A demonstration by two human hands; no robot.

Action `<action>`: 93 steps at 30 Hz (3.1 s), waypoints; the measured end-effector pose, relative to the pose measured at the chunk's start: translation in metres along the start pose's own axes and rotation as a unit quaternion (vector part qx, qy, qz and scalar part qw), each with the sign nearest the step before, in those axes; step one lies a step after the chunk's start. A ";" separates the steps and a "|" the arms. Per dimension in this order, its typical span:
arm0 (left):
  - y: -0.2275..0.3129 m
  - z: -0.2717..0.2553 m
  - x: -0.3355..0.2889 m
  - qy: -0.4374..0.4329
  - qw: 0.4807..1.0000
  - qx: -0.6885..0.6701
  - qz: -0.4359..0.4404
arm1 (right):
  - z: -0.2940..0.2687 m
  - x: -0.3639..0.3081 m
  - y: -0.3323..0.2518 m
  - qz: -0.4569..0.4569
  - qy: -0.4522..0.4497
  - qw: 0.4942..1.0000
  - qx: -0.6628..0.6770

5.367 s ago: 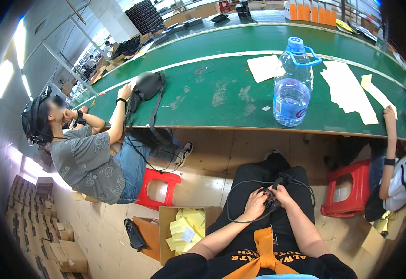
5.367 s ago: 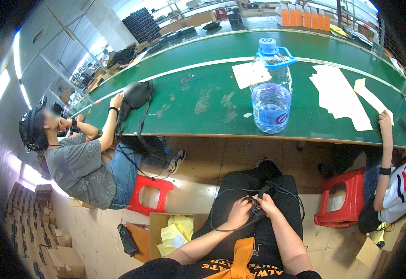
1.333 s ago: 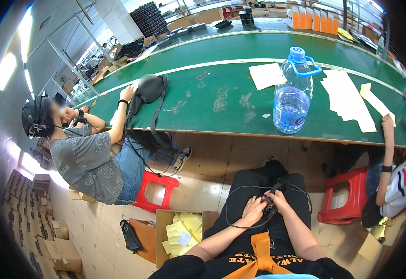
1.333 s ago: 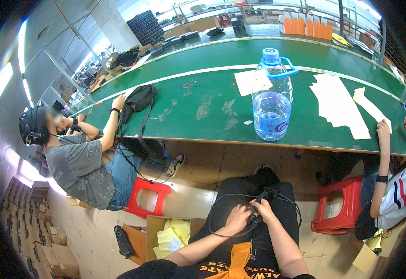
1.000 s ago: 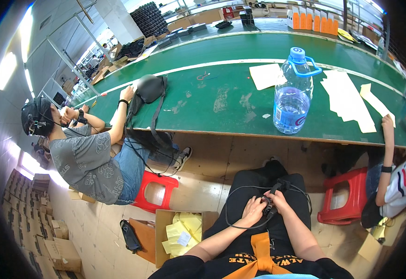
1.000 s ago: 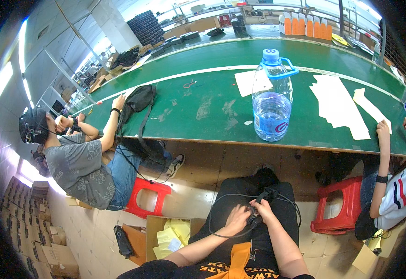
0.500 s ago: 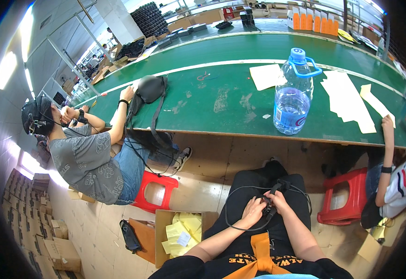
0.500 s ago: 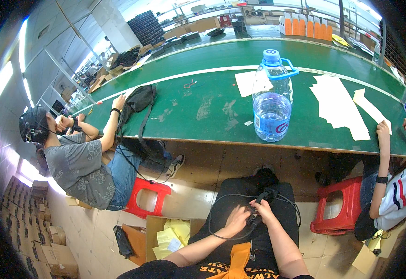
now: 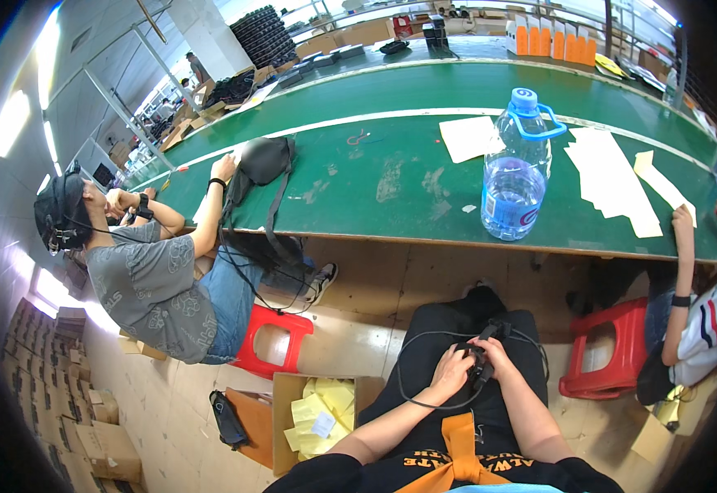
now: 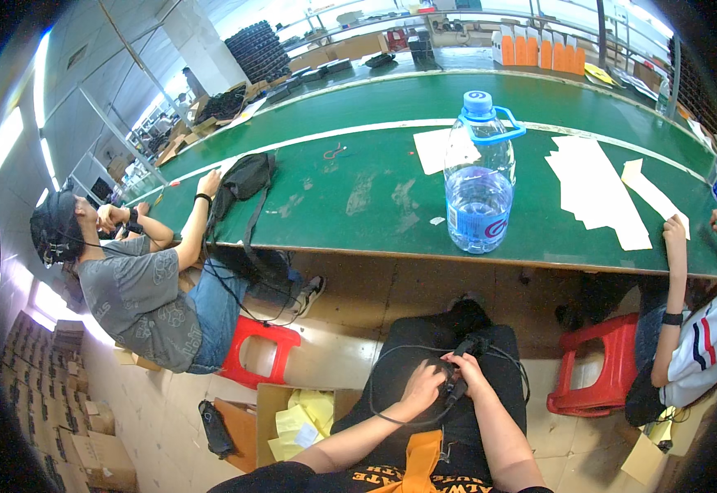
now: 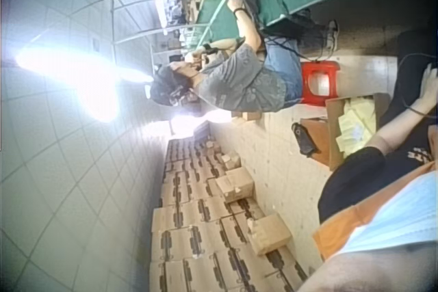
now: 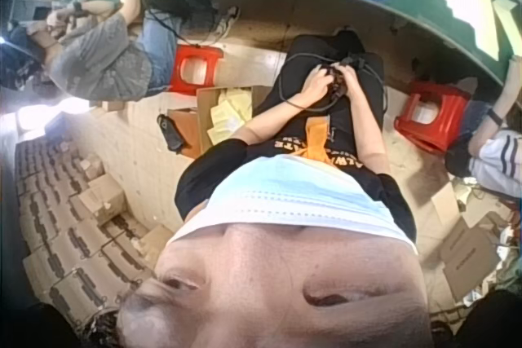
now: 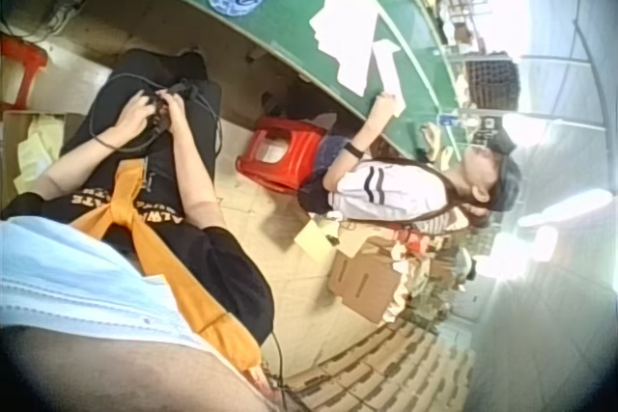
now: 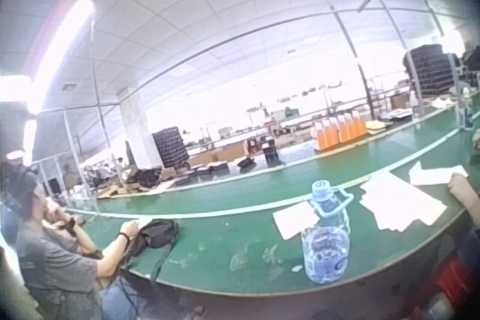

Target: Assembling small electronic components or parts on a production line.

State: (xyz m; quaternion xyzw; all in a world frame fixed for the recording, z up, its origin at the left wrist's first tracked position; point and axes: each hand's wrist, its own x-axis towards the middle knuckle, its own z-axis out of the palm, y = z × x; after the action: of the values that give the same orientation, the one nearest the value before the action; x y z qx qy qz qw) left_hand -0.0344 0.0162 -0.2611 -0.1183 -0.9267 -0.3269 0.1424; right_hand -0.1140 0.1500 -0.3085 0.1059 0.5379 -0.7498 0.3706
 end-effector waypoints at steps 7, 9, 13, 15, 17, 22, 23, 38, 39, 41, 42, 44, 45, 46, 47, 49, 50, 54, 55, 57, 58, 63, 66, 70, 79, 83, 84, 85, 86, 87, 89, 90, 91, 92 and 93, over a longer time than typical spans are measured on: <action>-0.008 0.004 -0.001 -0.031 1.000 -0.003 -0.002 | -0.003 0.003 0.003 0.000 0.006 1.000 0.007; -0.008 0.004 -0.002 -0.026 1.000 0.008 0.004 | -0.001 0.001 0.003 -0.002 0.005 1.000 -0.006; -0.008 0.004 -0.003 -0.041 0.999 0.018 -0.006 | -0.002 0.003 0.004 -0.003 0.002 1.000 -0.008; -0.006 0.002 -0.002 -0.046 0.999 0.013 -0.011 | -0.001 0.000 0.000 0.005 -0.009 1.000 0.004; -0.006 0.001 -0.003 -0.050 0.999 0.007 -0.017 | 0.000 -0.001 -0.002 0.006 -0.011 1.000 0.012; -0.005 0.000 -0.004 -0.040 0.999 0.014 -0.007 | 0.006 -0.006 -0.006 0.000 -0.018 0.999 0.030; -0.004 0.000 -0.004 -0.040 0.999 0.014 -0.006 | 0.004 -0.004 -0.004 -0.001 -0.020 0.999 0.028; -0.007 0.004 -0.004 -0.024 0.999 -0.005 -0.021 | 0.008 -0.005 -0.004 -0.030 -0.023 0.999 -0.012; -0.009 0.005 -0.004 -0.020 0.999 -0.017 -0.027 | 0.010 -0.006 -0.005 -0.036 -0.024 0.999 -0.024; -0.009 0.005 -0.004 -0.017 0.999 -0.028 -0.031 | 0.011 -0.006 -0.006 -0.036 -0.030 0.999 -0.025; -0.008 0.005 -0.004 -0.016 0.999 -0.029 -0.032 | 0.011 -0.006 -0.006 -0.036 -0.035 0.998 -0.026; -0.007 0.003 -0.004 -0.016 0.999 -0.030 -0.033 | 0.009 -0.004 -0.004 -0.039 -0.036 0.998 -0.035; -0.007 0.002 -0.004 -0.019 0.999 -0.020 -0.039 | 0.008 -0.004 -0.003 -0.043 -0.037 0.997 -0.045; -0.006 0.002 -0.004 -0.022 0.999 -0.010 -0.044 | 0.008 -0.003 -0.003 -0.043 -0.037 0.997 -0.045; -0.006 0.001 -0.004 -0.022 0.999 -0.010 -0.045 | 0.010 -0.005 -0.004 -0.037 -0.029 0.998 -0.047; -0.005 -0.001 -0.003 -0.028 0.998 -0.012 -0.050 | 0.010 -0.004 -0.004 -0.031 -0.021 0.998 -0.048; -0.005 0.000 -0.003 -0.028 0.998 -0.012 -0.050 | 0.008 -0.003 -0.004 -0.030 -0.029 0.998 -0.047; -0.006 0.000 -0.003 -0.017 0.998 -0.018 -0.054 | 0.006 -0.001 -0.001 -0.030 -0.028 0.998 -0.054; -0.007 0.001 -0.003 -0.018 0.998 -0.015 -0.056 | 0.006 -0.002 -0.001 -0.030 -0.028 0.998 -0.054; -0.006 0.000 -0.003 -0.023 0.998 -0.012 -0.060 | 0.007 -0.003 -0.002 -0.030 -0.026 0.998 -0.055; -0.005 -0.001 -0.003 -0.028 0.998 -0.010 -0.064 | 0.007 -0.003 -0.002 -0.030 -0.026 0.998 -0.055; -0.004 -0.002 -0.004 -0.032 0.997 -0.011 -0.066 | 0.005 -0.002 0.000 -0.045 -0.026 0.993 -0.108; -0.007 0.000 -0.005 -0.033 0.998 -0.019 -0.059 | 0.004 -0.002 0.003 -0.045 -0.010 0.993 -0.110; -0.006 0.001 -0.004 -0.030 0.998 -0.025 -0.053 | 0.003 -0.001 0.004 -0.044 0.001 0.995 -0.092; -0.008 0.003 -0.003 -0.012 0.999 -0.043 -0.031 | 0.001 -0.003 -0.004 0.004 -0.012 1.000 -0.004; -0.007 0.001 -0.002 -0.025 0.998 -0.054 -0.037 | -0.001 -0.002 -0.005 0.017 -0.017 0.998 0.055; -0.008 0.002 -0.003 -0.026 0.998 -0.038 -0.032 | -0.001 -0.002 -0.005 0.019 -0.023 0.998 0.062; -0.008 0.003 -0.003 -0.028 0.999 -0.022 -0.026 | -0.001 -0.002 -0.004 0.019 -0.023 0.998 0.061; -0.009 0.002 -0.003 -0.028 0.999 -0.022 -0.026 | -0.002 -0.002 -0.004 0.019 -0.022 0.998 0.063; -0.009 0.002 -0.003 -0.042 0.998 -0.024 -0.031 | -0.002 -0.002 -0.004 0.019 -0.021 0.998 0.065; -0.009 0.002 -0.003 -0.057 0.997 -0.027 -0.036 | -0.003 -0.002 -0.004 0.025 -0.033 0.996 0.073; -0.010 0.003 -0.004 -0.059 0.998 -0.009 -0.028 | -0.004 -0.002 -0.004 0.031 -0.045 0.995 0.082; -0.010 0.004 -0.004 -0.061 0.998 0.009 -0.019 | -0.004 -0.002 -0.005 0.031 -0.045 0.995 0.082; -0.011 0.005 -0.005 -0.060 0.998 0.010 -0.020 | -0.003 -0.004 -0.006 0.035 -0.046 0.995 0.077; -0.013 0.006 -0.006 -0.064 0.998 0.020 -0.015 | -0.002 -0.005 -0.007 0.039 -0.048 0.996 0.072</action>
State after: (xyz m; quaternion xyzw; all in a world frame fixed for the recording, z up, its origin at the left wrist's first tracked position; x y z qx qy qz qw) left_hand -0.0337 0.0099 -0.2752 -0.1219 -0.9421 -0.3019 0.0799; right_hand -0.1156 0.1552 -0.3013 0.1172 0.4598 -0.7756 0.4162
